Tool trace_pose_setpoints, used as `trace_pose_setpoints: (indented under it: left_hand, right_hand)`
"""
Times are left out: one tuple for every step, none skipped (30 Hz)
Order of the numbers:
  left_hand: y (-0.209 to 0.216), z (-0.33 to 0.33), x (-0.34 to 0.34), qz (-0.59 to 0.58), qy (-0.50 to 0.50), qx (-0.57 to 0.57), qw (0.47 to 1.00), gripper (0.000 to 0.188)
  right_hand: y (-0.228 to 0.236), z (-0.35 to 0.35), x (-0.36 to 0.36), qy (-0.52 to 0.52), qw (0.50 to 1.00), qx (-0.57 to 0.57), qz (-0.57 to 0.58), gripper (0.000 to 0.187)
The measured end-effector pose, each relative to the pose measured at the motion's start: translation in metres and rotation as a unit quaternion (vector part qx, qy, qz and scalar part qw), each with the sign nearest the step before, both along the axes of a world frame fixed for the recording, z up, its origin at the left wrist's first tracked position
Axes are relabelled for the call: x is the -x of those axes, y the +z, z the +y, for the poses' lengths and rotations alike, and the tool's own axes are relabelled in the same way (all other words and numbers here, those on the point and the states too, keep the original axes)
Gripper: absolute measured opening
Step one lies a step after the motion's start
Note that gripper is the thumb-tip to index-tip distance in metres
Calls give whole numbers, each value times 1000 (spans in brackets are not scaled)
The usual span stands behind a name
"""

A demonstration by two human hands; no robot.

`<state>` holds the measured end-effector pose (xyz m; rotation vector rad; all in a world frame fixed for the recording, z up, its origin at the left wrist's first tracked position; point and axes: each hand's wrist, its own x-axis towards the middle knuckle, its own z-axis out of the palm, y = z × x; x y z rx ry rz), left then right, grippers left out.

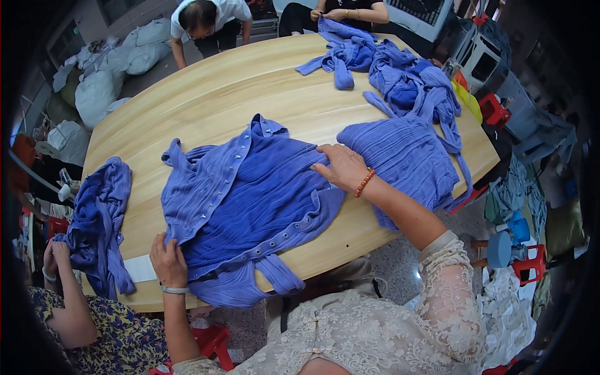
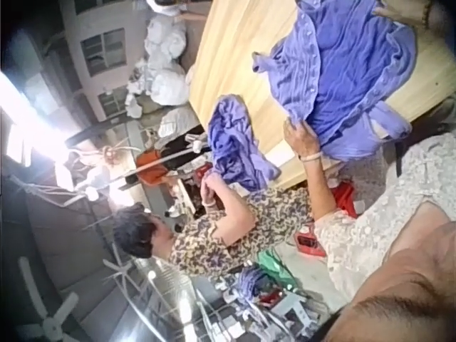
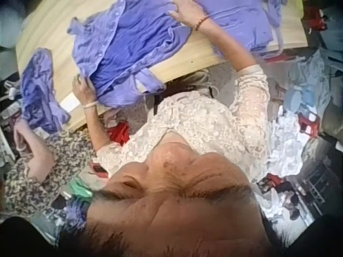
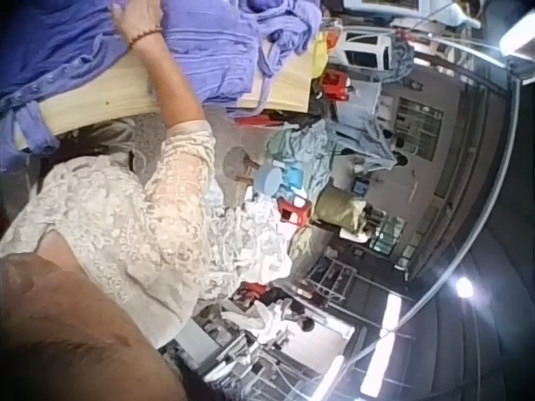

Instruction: Using scissors to cut excess fabric or threads from purple garments and folding them on a work table.

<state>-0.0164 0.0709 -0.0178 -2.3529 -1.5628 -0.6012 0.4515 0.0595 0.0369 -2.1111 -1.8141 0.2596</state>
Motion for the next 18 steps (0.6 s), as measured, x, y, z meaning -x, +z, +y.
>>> trace_pose_setpoints:
  left_hand:
    - [2,-3,-2,-20,1,38,999,25]
    - [0,-5,-1,2,-16,42,999,35]
    - [5,-14,10,15,5,65,998,37]
    - [-1,-12,8,16,7,91,996,39]
    - [-9,-10,8,5,-1,96,995,39]
    - [-13,-10,10,9,5,102,995,38]
    - [-13,-9,10,13,10,109,994,37]
    - [-13,-8,12,19,1,79,997,33]
    - [-12,-7,17,22,13,76,997,31]
    - [-12,-5,22,24,26,74,997,30]
    - [-13,-4,26,30,24,55,998,25]
    - [-11,-4,34,37,47,60,996,23]
    - [-11,-5,43,44,70,67,994,21]
    - [-12,-4,50,56,88,51,993,19]
    - [-11,-3,57,54,110,55,991,19]
    - [-12,-1,58,52,128,60,989,20]
    - [-10,-1,59,42,139,85,986,23]
    - [-11,1,60,41,140,87,985,23]
  right_hand:
    - [-2,7,2,5,1000,12,-5,53]
    - [-4,14,5,-7,1000,15,-5,53]
    - [-6,28,18,-7,1000,15,5,53]
    - [-9,39,15,-22,999,41,13,54]
    - [-17,51,11,-38,998,42,21,54]
    - [-27,63,10,-51,997,45,30,54]
    - [-32,72,11,-68,996,53,36,53]
    - [-40,80,12,-64,997,31,19,51]
    - [-44,85,15,-57,998,11,3,49]
    - [-48,89,13,-37,999,17,25,36]
    - [-52,91,7,-39,998,42,27,30]
    - [-51,95,7,-36,997,65,31,25]
    - [-38,92,5,-25,993,100,-57,20]
    - [-24,90,0,-18,983,149,-104,18]
    - [-17,87,-7,-28,980,144,-133,18]
    - [-13,84,-14,-42,976,140,-162,18]
    - [-9,80,-18,-37,972,144,-180,17]
    - [-6,80,-20,-30,969,146,-196,16]
